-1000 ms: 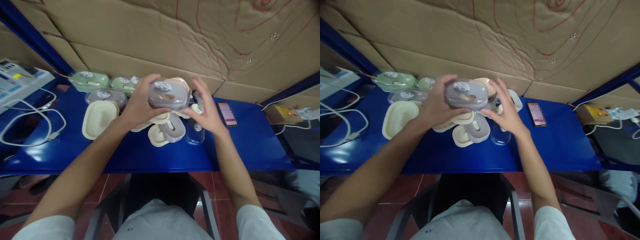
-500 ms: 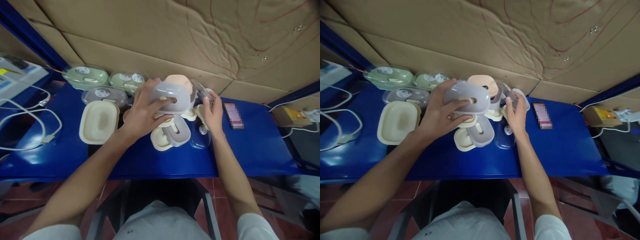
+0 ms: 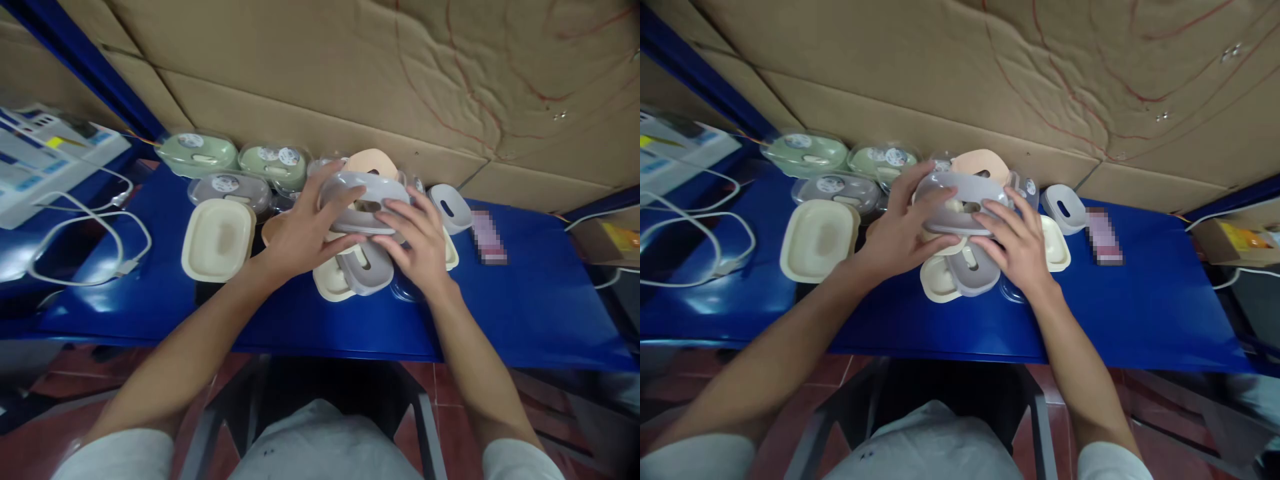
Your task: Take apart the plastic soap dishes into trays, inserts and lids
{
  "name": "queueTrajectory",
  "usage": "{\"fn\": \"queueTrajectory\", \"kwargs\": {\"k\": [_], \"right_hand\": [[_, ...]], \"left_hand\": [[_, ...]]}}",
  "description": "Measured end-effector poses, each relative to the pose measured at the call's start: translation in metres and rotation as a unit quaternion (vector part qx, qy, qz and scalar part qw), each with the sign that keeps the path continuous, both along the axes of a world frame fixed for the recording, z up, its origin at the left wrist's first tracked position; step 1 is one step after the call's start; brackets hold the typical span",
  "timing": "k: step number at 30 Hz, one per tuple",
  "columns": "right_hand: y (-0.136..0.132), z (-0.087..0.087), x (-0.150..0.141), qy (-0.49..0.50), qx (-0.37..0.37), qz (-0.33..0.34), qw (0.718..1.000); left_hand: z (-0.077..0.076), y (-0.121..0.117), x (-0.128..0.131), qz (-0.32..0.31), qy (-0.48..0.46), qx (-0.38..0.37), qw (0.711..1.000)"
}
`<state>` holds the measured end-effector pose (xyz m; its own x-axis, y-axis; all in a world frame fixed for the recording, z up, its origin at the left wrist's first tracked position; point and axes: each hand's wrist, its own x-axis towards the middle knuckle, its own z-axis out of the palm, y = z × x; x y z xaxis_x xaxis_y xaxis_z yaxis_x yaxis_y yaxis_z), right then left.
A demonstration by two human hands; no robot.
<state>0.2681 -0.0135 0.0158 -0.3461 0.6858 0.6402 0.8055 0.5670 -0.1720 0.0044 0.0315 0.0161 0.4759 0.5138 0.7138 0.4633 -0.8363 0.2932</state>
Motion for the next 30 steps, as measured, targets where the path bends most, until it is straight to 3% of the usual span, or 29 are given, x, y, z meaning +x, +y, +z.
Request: {"fn": "queueTrajectory", "kwargs": {"k": [3, 6, 9, 11, 13, 16, 19, 24, 27, 30], "right_hand": [[0.009, -0.001, 0.017, 0.069, 0.031, -0.091, 0.993], [0.023, -0.009, 0.038, 0.128, 0.029, -0.171, 0.976], [0.035, -0.024, 0.053, 0.127, -0.029, -0.192, 0.973], [0.04, -0.035, 0.059, 0.111, -0.076, -0.194, 0.972], [0.043, -0.043, 0.064, 0.112, -0.104, -0.207, 0.966], [0.047, -0.05, 0.071, 0.135, -0.106, -0.219, 0.96], [0.051, -0.053, 0.077, 0.157, -0.106, -0.198, 0.962], [0.055, -0.059, 0.078, 0.16, -0.103, -0.183, 0.965], [0.056, -0.062, 0.079, 0.156, -0.103, -0.187, 0.964], [0.053, -0.057, 0.076, 0.16, -0.092, -0.202, 0.962]], "left_hand": [[0.024, 0.001, -0.036, 0.089, 0.001, -0.005, 0.996], [0.035, -0.019, -0.086, 0.241, -0.004, -0.049, 0.969], [0.017, -0.058, -0.118, 0.372, 0.015, -0.154, 0.915], [-0.003, -0.08, -0.124, 0.407, 0.049, -0.228, 0.883], [-0.018, -0.091, -0.123, 0.421, 0.057, -0.251, 0.87], [-0.025, -0.089, -0.113, 0.408, -0.018, -0.167, 0.897], [-0.021, -0.078, -0.095, 0.343, -0.097, -0.106, 0.928], [-0.018, -0.073, -0.06, 0.208, -0.082, -0.088, 0.971], [-0.007, -0.072, -0.043, 0.177, -0.126, -0.047, 0.975], [0.008, -0.055, -0.024, 0.139, -0.117, -0.039, 0.983]]}}
